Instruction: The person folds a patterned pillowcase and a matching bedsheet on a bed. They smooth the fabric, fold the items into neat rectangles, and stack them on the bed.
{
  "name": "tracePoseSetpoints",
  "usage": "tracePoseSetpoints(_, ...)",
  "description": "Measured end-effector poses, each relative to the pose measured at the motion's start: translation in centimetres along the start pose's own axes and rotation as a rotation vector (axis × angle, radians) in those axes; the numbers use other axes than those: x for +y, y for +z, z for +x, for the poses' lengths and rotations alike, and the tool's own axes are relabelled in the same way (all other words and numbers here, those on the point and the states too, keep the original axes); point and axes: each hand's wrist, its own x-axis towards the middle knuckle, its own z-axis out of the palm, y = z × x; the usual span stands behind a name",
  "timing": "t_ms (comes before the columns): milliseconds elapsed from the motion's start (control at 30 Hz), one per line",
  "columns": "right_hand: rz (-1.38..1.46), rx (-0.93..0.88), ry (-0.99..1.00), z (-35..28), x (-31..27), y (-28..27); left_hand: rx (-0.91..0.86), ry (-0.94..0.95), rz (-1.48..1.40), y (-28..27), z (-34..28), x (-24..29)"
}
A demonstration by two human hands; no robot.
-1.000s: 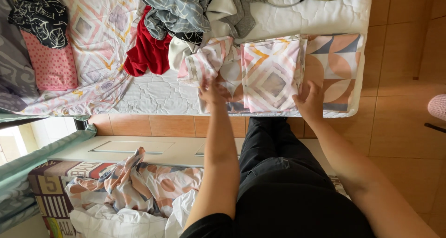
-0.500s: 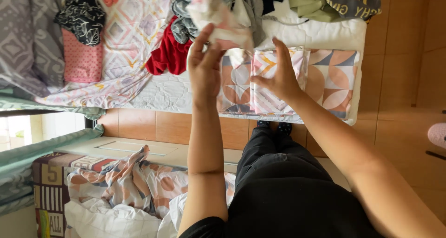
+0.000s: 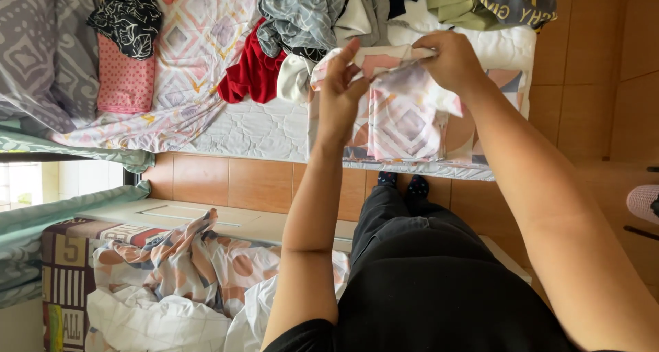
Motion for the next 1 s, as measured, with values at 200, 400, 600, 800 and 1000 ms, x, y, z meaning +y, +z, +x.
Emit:
tracePoseSetpoints(200,-0.1,0.017,-0.334,-0.3,4.3,0.5,-0.088,0.051,0.114,5.7,-8.9,-2.9)
tracePoseSetpoints(400,-0.068,0.025,-0.054,-8.7,12.3,7.6,0.018,-0.439,0.106,2.4,-13.1,-21.1)
tracePoseSetpoints(600,0.602,0.039,0.902,-16.1,14.3,13.5,0.375,-0.555,0.152,1.3,-11.1,-24.5)
tracePoseSetpoints(800,0.233,-0.005,0.346,-15.0,12.9,14.5,0.17,-0.616,0.222,0.5,-9.7,-22.1)
tracePoseSetpoints(1000,-0.078,-0.201,-0.122,-14.7,2.4,13.4,0.209,-0.088,0.918,2.4,-2.8,-10.1)
